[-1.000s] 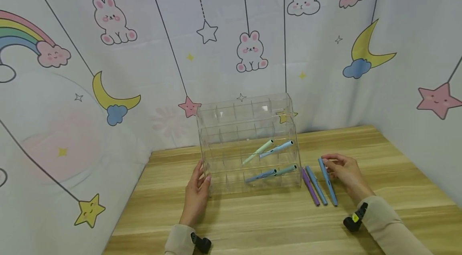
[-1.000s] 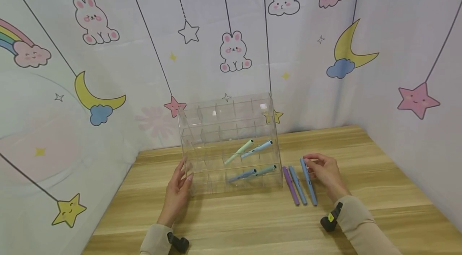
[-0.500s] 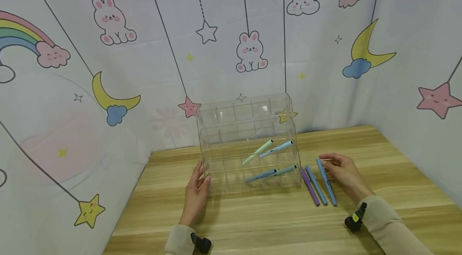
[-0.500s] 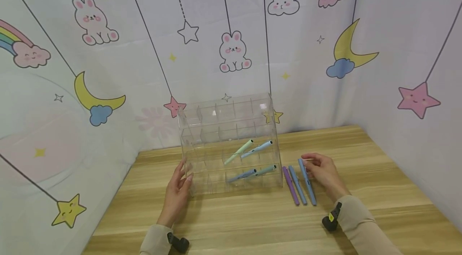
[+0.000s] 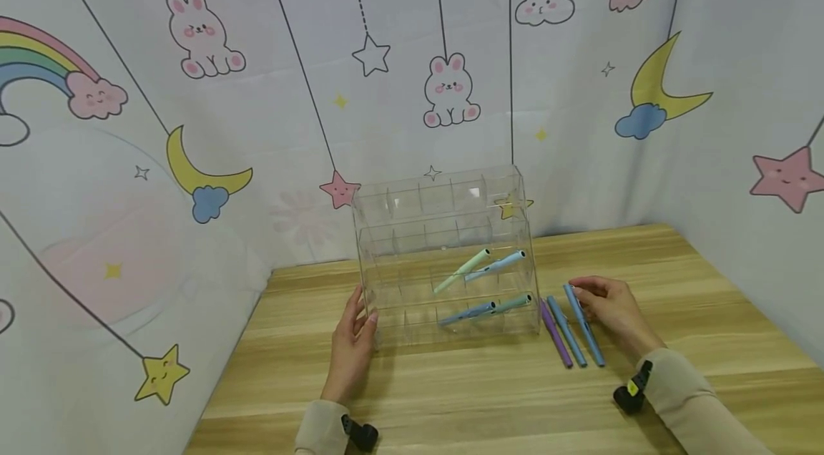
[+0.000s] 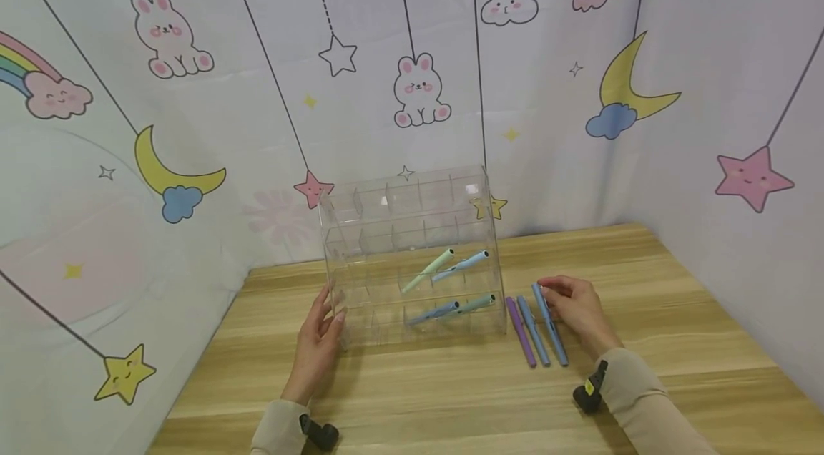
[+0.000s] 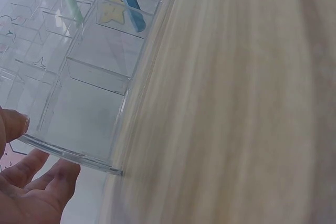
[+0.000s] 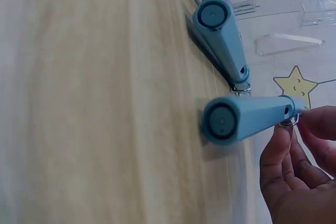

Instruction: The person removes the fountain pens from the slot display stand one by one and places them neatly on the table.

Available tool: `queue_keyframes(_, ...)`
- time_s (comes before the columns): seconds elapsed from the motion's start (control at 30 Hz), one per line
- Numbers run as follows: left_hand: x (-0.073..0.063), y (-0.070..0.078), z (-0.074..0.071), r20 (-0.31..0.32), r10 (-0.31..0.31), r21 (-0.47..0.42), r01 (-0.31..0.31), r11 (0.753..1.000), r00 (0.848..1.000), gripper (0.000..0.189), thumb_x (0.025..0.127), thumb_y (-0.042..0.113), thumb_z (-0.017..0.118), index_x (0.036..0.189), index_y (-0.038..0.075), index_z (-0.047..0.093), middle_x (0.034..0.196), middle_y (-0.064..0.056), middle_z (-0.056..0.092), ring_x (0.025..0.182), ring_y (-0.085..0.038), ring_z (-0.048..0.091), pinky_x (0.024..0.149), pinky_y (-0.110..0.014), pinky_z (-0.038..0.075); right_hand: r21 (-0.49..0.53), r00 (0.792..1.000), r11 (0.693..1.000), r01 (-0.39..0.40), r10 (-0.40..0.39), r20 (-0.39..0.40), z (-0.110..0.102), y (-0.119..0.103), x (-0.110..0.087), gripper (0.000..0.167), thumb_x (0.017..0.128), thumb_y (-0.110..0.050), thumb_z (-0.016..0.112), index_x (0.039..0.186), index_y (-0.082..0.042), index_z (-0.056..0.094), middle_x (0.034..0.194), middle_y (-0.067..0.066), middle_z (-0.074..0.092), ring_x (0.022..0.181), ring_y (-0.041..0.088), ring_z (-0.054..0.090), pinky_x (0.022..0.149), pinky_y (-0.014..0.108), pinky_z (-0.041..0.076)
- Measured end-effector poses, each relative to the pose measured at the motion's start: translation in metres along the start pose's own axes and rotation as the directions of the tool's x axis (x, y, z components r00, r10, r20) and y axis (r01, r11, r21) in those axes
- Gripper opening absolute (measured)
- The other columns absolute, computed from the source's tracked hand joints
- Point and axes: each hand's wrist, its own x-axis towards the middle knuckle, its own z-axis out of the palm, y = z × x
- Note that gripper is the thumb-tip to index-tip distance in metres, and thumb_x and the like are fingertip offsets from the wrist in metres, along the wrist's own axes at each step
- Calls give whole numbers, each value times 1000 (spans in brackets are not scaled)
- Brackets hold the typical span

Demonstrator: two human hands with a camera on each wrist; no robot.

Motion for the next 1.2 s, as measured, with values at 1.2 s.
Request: queue_keyframes(1.2, -2, 5, -1, 5, 1, 9, -1, 1000, 1000, 65, 113, 17, 57, 171, 29, 30, 163, -28, 49, 140, -46, 62, 111, -57, 57, -151, 998, 987, -46, 41, -39, 4, 3, 2, 39, 107, -14, 64, 136, 11, 64, 109, 15, 81, 78, 8, 71, 67, 28, 63)
